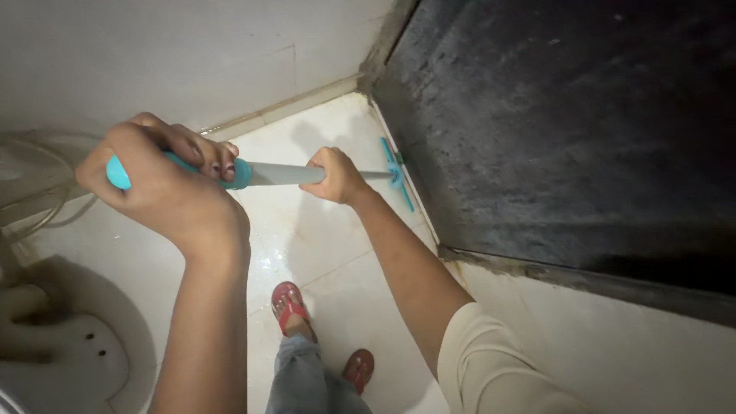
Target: The person cleans the bathroom floor by using a squeegee to push water and cleaning agent across the tiles and toward a drain, working around the base of the toilet and into the corners.
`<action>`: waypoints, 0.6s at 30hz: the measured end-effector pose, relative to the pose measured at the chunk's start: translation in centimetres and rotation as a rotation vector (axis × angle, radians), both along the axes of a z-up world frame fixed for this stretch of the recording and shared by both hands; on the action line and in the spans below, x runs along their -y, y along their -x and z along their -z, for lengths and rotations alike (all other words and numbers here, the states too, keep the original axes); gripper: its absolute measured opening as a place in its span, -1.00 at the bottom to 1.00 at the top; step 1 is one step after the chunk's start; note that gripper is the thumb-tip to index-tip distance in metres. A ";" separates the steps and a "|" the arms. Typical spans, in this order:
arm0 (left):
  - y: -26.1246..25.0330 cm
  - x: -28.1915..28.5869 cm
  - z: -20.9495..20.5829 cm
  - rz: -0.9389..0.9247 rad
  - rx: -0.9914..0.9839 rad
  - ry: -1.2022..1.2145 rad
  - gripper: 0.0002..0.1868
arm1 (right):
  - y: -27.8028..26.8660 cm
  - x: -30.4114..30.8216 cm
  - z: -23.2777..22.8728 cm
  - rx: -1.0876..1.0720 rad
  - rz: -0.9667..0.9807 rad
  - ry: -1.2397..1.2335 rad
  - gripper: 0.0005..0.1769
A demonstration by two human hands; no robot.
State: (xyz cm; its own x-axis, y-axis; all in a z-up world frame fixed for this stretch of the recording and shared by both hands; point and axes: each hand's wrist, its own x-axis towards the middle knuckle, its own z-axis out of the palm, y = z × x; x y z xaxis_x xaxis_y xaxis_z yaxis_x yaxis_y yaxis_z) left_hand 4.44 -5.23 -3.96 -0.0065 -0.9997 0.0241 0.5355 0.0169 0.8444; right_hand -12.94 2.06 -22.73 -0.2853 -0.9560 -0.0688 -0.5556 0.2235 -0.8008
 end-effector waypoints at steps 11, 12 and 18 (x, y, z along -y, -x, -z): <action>-1.0 -12.5 -2.2 0.085 0.064 -0.027 -0.81 | -3.2 -13.9 1.3 0.026 0.170 -0.074 -0.68; -1.0 -12.9 -2.3 0.095 0.087 -0.047 -0.81 | -3.7 -15.2 1.4 0.024 0.178 -0.069 -0.68; -1.7 -18.1 -2.6 0.148 0.130 -0.085 -0.81 | -5.9 -21.9 1.0 0.007 0.256 -0.078 -0.67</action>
State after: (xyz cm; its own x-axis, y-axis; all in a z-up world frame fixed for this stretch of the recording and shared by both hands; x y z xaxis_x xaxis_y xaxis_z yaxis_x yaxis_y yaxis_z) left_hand 6.17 12.82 -1.36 -0.1513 -0.9859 -0.0709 0.4130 -0.1283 0.9017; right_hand -7.06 24.00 -23.68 -0.5164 -0.8445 -0.1421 -0.4679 0.4172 -0.7791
